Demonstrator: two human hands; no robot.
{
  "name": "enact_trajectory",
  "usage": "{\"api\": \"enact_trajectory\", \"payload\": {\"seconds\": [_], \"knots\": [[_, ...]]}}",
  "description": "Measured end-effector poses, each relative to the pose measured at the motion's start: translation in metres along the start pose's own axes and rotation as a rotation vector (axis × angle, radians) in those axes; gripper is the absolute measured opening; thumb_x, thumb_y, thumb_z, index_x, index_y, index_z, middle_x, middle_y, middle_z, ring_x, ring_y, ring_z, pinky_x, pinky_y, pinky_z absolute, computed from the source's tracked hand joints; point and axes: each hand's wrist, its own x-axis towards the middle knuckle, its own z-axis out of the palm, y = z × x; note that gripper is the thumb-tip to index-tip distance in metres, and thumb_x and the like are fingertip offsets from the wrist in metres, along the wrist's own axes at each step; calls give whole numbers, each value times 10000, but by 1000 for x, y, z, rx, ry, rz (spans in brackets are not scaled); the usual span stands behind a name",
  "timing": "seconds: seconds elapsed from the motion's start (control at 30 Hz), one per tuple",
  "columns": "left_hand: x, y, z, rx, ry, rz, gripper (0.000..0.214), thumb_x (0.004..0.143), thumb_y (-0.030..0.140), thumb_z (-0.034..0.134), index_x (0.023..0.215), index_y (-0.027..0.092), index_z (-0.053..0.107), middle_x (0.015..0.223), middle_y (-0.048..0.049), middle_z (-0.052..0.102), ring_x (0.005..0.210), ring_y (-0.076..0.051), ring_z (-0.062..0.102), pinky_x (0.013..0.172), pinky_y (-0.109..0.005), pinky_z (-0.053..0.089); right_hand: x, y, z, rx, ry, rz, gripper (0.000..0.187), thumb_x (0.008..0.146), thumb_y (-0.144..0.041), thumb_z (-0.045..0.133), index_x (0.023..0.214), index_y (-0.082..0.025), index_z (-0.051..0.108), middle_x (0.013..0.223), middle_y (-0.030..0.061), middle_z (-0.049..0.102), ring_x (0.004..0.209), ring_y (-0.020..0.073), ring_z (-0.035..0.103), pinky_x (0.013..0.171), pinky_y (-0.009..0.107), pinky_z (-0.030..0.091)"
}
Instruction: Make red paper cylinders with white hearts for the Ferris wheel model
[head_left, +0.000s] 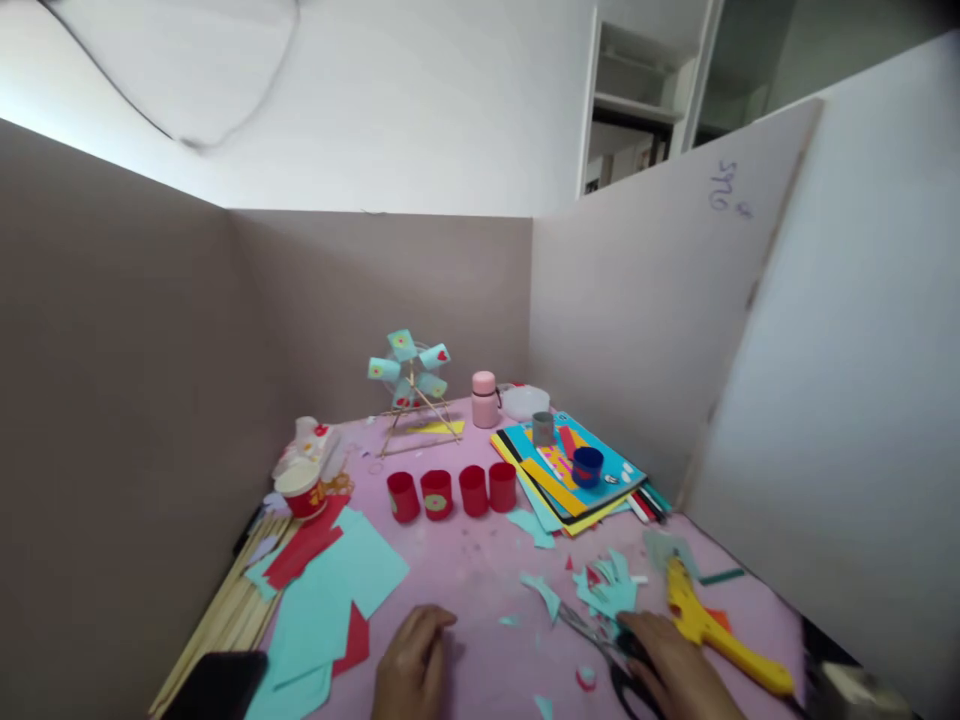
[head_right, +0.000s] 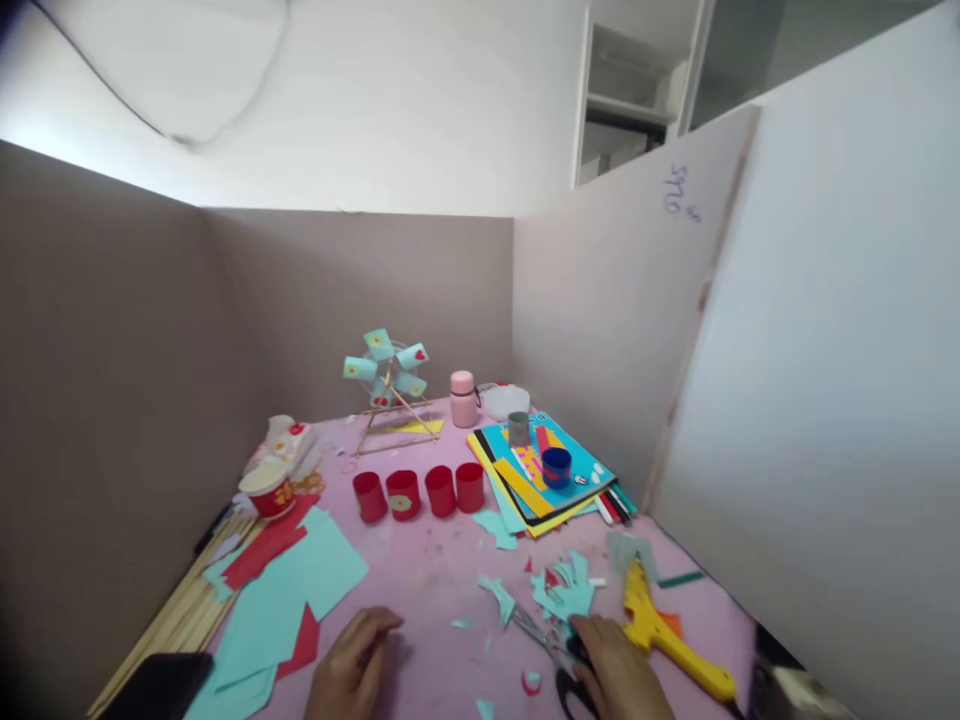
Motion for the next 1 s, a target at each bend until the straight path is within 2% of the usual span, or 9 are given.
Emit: {"api": "enact_trajectory", "payload": {"seconds": [0.1, 0.27, 0.4, 0.5, 0.6, 0.73, 0.8, 0.87, 1.0], "knots": [[-4, 17, 0, -22, -86, 5, 213, 878, 240, 441, 879, 209, 652, 862, -59, 713, 819, -188, 694, 711, -258, 560, -1, -8, -4, -8, -14, 25, 395, 785, -156, 440, 1120, -170, 648, 1075, 157, 688, 1021, 301, 617, 887, 413, 464], [-4, 45, 8, -13, -237, 54, 233, 872, 198, 442, 968, 220, 653, 929, -66, 712, 881, -176, 683, 774, -264, 555, -6, -13, -10, 38, 12, 33, 382, 810, -139, 397, 1113, -177, 626, 1071, 131, 685, 1003, 262, 621, 873, 375, 463], [9, 63, 31, 31, -340, 70, 314, 849, 175, 448, 1095, 178, 643, 1118, -143, 673, 1059, -230, 627, 904, -359, 516, -14, -10, -18, 89, 25, 20, 325, 857, -197, 377, 1098, -189, 596, 1056, 93, 687, 971, 205, 631, 842, 291, 479], [23, 75, 53, 75, -394, 51, 433, 828, 147, 438, 1244, 105, 549, 1320, -216, 540, 1225, -295, 502, 997, -456, 431, -14, -7, -24, 92, 29, 13, 299, 864, -247, 395, 1084, -204, 593, 1003, 72, 699, 904, 195, 649, 783, 268, 500], [34, 86, 74, 102, -451, 48, 566, 770, 98, 472, 1336, 93, 451, 1413, -215, 444, 1295, -316, 415, 1049, -476, 363, -6, -5, -28, 64, 61, 16, 318, 870, -265, 372, 1088, -199, 593, 1035, 80, 692, 940, 203, 646, 803, 276, 495], [39, 98, 93, 115, -547, 56, 599, 719, 69, 497, 1317, 101, 484, 1410, -195, 456, 1299, -316, 411, 1063, -471, 346, 19, -8, -27, -4, 122, 64, 404, 902, -272, 266, 1130, -134, 570, 1118, 144, 654, 1044, 247, 609, 880, 343, 460], [37, 99, 93, 124, -559, 51, 620, 732, 94, 508, 1348, 133, 446, 1450, -162, 407, 1327, -281, 373, 1078, -424, 334, 32, -10, -22, -47, 127, 95, 433, 900, -252, 236, 1143, -113, 567, 1122, 173, 644, 1028, 289, 616, 857, 402, 463], [31, 92, 83, 152, -551, 24, 596, 773, 142, 500, 1364, 153, 423, 1476, -148, 367, 1347, -261, 337, 1087, -409, 320, 41, -11, -15, -87, 109, 116, 450, 892, -229, 220, 1141, -110, 576, 1112, 192, 641, 964, 327, 643, 806, 452, 469], [17, 56, 40, 278, -486, -104, 488, 869, 223, 410, 1349, 144, 445, 1471, -167, 371, 1353, -262, 325, 1090, -444, 311, 43, 0, -1, -126, 23, 113, 467, 874, -201, 224, 1124, -109, 607, 1122, 213, 641, 906, 334, 670, 735, 452, 496]]}}
